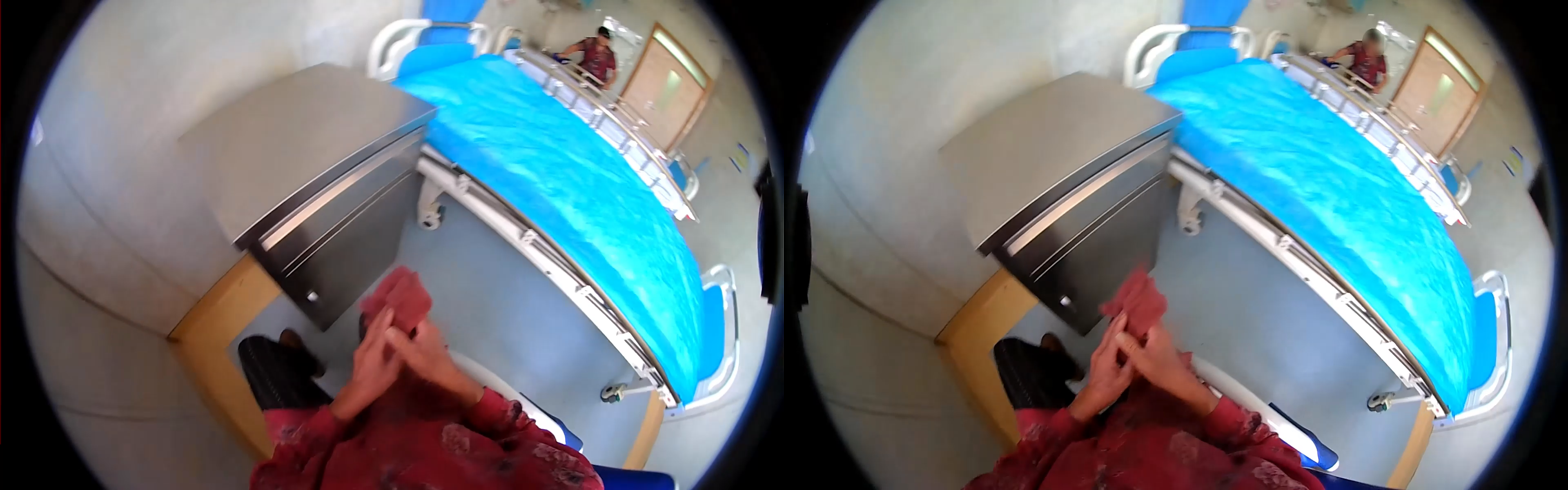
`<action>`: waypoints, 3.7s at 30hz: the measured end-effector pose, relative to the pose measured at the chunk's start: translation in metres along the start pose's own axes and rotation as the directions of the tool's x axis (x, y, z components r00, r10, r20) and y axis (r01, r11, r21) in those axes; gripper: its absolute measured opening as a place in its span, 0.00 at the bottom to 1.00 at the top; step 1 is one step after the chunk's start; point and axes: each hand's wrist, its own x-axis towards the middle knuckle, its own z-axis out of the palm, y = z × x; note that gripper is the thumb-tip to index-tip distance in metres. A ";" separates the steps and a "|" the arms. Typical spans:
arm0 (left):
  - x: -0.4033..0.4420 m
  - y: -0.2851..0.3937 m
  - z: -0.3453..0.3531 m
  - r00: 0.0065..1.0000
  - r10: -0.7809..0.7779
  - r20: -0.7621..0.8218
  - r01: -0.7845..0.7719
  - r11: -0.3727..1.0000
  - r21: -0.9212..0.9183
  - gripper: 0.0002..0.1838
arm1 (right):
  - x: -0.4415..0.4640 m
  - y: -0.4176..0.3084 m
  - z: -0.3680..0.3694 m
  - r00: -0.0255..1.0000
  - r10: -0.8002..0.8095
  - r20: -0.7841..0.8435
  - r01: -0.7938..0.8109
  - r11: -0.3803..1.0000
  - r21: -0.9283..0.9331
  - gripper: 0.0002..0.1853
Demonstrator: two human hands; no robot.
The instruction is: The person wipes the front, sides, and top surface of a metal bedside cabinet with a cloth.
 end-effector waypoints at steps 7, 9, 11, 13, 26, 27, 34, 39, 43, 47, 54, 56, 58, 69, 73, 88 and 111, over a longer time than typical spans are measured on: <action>-0.020 -0.020 0.001 0.849 -0.479 0.225 0.509 0.625 -0.591 0.29 | -0.010 0.011 -0.018 0.968 -0.210 -0.134 0.069 0.743 -0.666 0.37; -0.022 -0.021 0.000 0.781 -0.480 0.400 0.541 0.201 -0.816 0.28 | -0.012 0.002 -0.023 0.994 -0.068 -0.087 0.007 0.826 -0.563 0.38; -0.015 0.001 -0.005 0.779 -0.454 0.432 0.530 0.110 -0.841 0.27 | -0.012 0.006 -0.022 0.996 0.079 0.029 -0.064 0.931 -0.359 0.41; -0.010 0.021 -0.011 0.829 -0.392 0.398 0.472 0.110 -0.875 0.28 | -0.015 0.001 -0.024 0.982 0.148 0.115 -0.100 0.935 -0.341 0.40; -0.002 -0.008 -0.023 0.916 -0.387 0.103 0.339 0.611 -0.715 0.27 | -0.028 -0.021 -0.045 0.957 0.209 0.202 -0.169 0.966 -0.197 0.17; 0.000 0.002 -0.023 0.916 -0.386 0.107 0.341 0.611 -0.714 0.27 | -0.028 -0.026 -0.047 0.950 0.214 0.229 -0.178 0.969 -0.169 0.16; 0.012 0.018 -0.034 0.976 0.030 0.216 0.003 0.989 -0.148 0.32 | -0.031 -0.028 -0.053 0.943 0.122 0.310 -0.013 0.943 -0.331 0.15; 0.012 0.002 -0.036 0.920 -0.055 0.388 0.124 0.980 -0.155 0.17 | -0.033 -0.056 -0.067 0.933 0.128 0.336 -0.030 0.959 -0.282 0.16; 0.027 0.028 -0.047 0.890 -0.255 0.378 0.416 0.793 -0.444 0.14 | -0.035 -0.040 -0.073 0.969 0.152 0.195 -0.122 0.980 -0.157 0.20; 0.076 0.055 -0.070 0.985 -0.131 0.111 0.165 0.897 -0.411 0.11 | -0.040 -0.030 -0.079 0.997 0.064 0.035 -0.060 0.992 -0.112 0.29; 0.222 0.077 -0.161 0.940 0.067 -0.335 -0.101 0.991 -0.085 0.14 | -0.102 0.031 -0.148 0.998 0.064 -0.019 -0.058 0.694 -0.718 0.24; 0.261 0.043 -0.198 0.897 0.199 -0.394 -0.103 0.962 0.252 0.19 | -0.124 0.035 -0.161 0.990 0.144 -0.008 -0.097 0.626 -0.774 0.22; 0.283 -0.013 -0.241 0.898 0.314 -0.308 -0.070 0.793 0.606 0.25 | -0.141 0.040 -0.160 0.971 0.233 -0.048 -0.177 0.571 -0.802 0.20; 0.249 0.008 -0.222 0.914 -0.089 0.396 -0.339 0.369 0.865 0.46 | -0.149 0.036 -0.148 0.966 0.247 -0.078 -0.234 0.703 -0.671 0.12; 0.259 0.020 -0.206 0.885 -0.185 0.428 -0.344 0.360 0.867 0.47 | -0.148 0.042 -0.146 0.938 0.333 -0.095 -0.293 0.616 -0.731 0.10; 0.406 -0.010 -0.038 0.924 -0.149 0.352 -0.337 0.120 0.934 0.39 | -0.141 0.043 -0.152 0.904 0.409 -0.120 -0.363 0.591 -0.720 0.12; 0.524 -0.038 0.078 0.938 0.001 0.348 -0.331 0.306 0.893 0.21 | -0.141 0.041 -0.159 0.898 0.436 -0.062 -0.362 0.649 -0.670 0.13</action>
